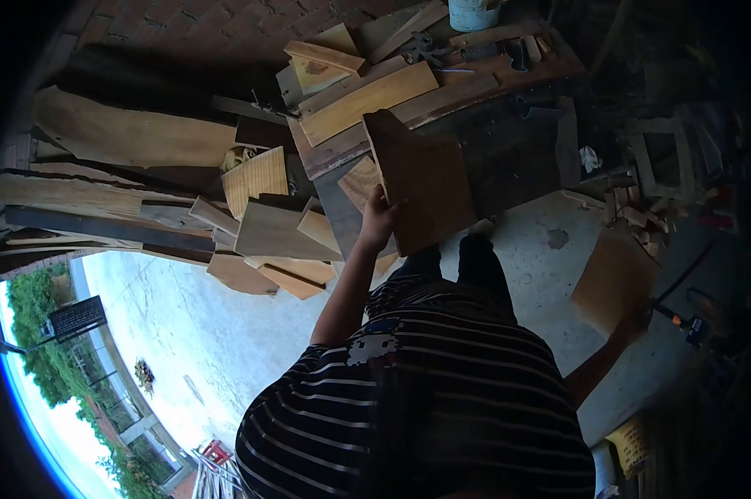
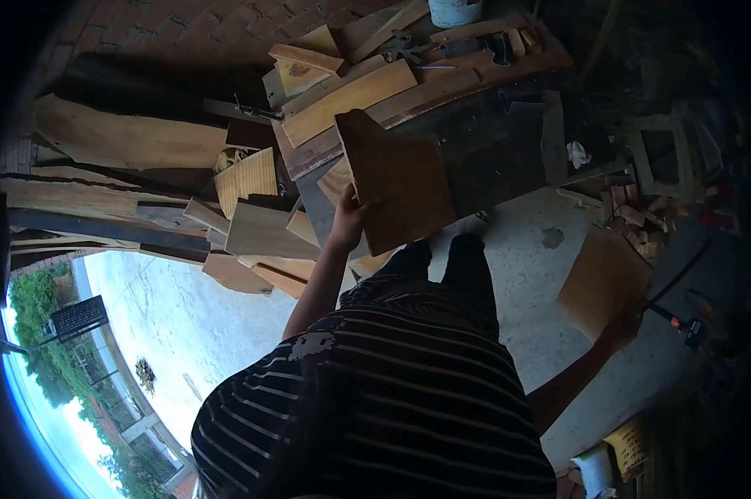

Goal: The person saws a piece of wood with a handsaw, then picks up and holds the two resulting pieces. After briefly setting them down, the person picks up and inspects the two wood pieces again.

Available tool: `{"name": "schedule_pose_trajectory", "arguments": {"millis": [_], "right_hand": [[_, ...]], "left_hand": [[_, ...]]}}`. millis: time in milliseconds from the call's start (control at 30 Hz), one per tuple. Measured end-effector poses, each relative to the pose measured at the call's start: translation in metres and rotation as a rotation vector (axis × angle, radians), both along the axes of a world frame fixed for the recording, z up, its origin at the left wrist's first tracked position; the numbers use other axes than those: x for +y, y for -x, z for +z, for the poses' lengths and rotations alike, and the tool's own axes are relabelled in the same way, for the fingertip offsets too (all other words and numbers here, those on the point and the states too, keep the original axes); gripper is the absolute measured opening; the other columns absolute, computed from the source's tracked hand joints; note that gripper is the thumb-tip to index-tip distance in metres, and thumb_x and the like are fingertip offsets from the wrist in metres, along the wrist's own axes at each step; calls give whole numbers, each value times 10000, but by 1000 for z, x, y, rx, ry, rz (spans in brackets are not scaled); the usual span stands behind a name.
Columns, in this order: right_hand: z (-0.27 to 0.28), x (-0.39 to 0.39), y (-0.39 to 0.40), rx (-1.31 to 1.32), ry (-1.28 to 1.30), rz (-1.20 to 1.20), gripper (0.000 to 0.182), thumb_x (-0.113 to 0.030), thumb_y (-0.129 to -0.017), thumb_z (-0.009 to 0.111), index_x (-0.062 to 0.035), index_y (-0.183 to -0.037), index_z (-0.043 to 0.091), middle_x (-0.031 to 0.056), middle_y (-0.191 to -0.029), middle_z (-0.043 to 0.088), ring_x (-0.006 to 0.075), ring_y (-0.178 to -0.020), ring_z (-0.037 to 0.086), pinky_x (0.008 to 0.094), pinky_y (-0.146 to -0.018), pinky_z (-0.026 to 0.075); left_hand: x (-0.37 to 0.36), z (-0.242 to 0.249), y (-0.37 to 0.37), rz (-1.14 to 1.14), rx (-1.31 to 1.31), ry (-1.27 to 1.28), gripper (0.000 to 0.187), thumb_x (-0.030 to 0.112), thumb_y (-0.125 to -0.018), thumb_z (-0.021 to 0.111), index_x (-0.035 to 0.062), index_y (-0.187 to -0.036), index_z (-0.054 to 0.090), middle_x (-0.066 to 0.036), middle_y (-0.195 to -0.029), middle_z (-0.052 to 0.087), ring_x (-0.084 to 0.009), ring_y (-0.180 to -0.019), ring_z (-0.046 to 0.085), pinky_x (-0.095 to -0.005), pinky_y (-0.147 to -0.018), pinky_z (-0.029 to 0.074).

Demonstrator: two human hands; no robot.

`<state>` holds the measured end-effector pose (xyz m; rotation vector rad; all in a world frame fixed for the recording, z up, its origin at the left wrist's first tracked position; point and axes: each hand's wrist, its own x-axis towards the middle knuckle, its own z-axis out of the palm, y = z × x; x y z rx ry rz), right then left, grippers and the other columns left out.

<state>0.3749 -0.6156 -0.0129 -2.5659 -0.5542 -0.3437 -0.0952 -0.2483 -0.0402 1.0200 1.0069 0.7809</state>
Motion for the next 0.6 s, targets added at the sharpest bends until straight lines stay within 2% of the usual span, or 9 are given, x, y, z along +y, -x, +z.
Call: {"name": "schedule_pose_trajectory", "arguments": {"millis": [133,300,367,400,433,467,500,533,600], "right_hand": [[-18,-80,103,156,-54,-250,415,-311,-956,441,44,-1117,584,198,-1070,625,314,-970,618,377,-821,503],[-38,-180,251,229,-131,-590,382,-308,-955,446,15,-1041,632,181,-1088,626,309,-1046,590,383,-844,484],[-31,-204,311,40,-146,-587,383,-290,-968,416,13,-1036,640,173,-1088,629,310,-1074,575,380,-883,463],[-21,-207,344,68,-260,-718,373,-265,-974,401,14,-1032,642,175,-1079,632,311,-1073,571,367,-910,442],[-13,-212,377,52,-410,-824,370,-250,-978,393,26,-1028,635,155,-1056,642,271,-1034,584,349,-908,431],[-13,-227,414,-1,-449,-961,329,-246,-960,453,22,-1025,632,102,-1018,652,207,-984,585,327,-885,430],[2,-227,447,-34,-606,-1099,269,-238,-925,538,-10,-1037,630,45,-944,650,119,-866,579,273,-772,452],[17,-230,481,-31,-874,-1232,209,-228,-889,604,-54,-1000,632,8,-867,633,73,-763,566,216,-657,438],[2,-263,536,-108,-1287,-1517,159,-239,-891,588,-88,-936,613,-4,-749,581,67,-645,535,205,-578,421]], "left_hand": [[12,19,6,-326,-136,-31,350,25,-842,579,-10,-1170,463,-99,-1112,572,-163,-1031,545,-303,-884,436],[7,46,-49,-674,-10,46,328,18,-822,584,-12,-1139,506,-96,-1098,576,-163,-1043,528,-315,-916,405],[-14,49,-86,-857,-7,63,360,11,-799,601,-14,-1145,504,-92,-1093,577,-163,-1028,530,-317,-906,412],[-26,55,-99,-908,20,107,419,25,-818,597,37,-1218,473,-88,-1110,566,-182,-1020,535,-330,-857,447],[-29,33,-110,-947,228,111,454,50,-825,611,57,-1250,452,-86,-1131,562,-188,-1028,536,-327,-846,461],[-55,45,-129,-989,250,83,472,60,-831,615,68,-1269,440,-88,-1150,556,-194,-1043,533,-334,-845,470],[-72,42,-147,-1133,337,-64,490,72,-825,625,69,-1277,435,-85,-1162,547,-190,-1034,535,-337,-842,468],[-88,29,-157,-1223,260,6,502,93,-819,634,64,-1277,431,-80,-1171,540,-188,-1029,538,-328,-836,465],[-149,38,-185,-1347,197,-47,447,57,-819,623,44,-1229,443,-75,-1107,561,-182,-974,557,-319,-811,469]]}}
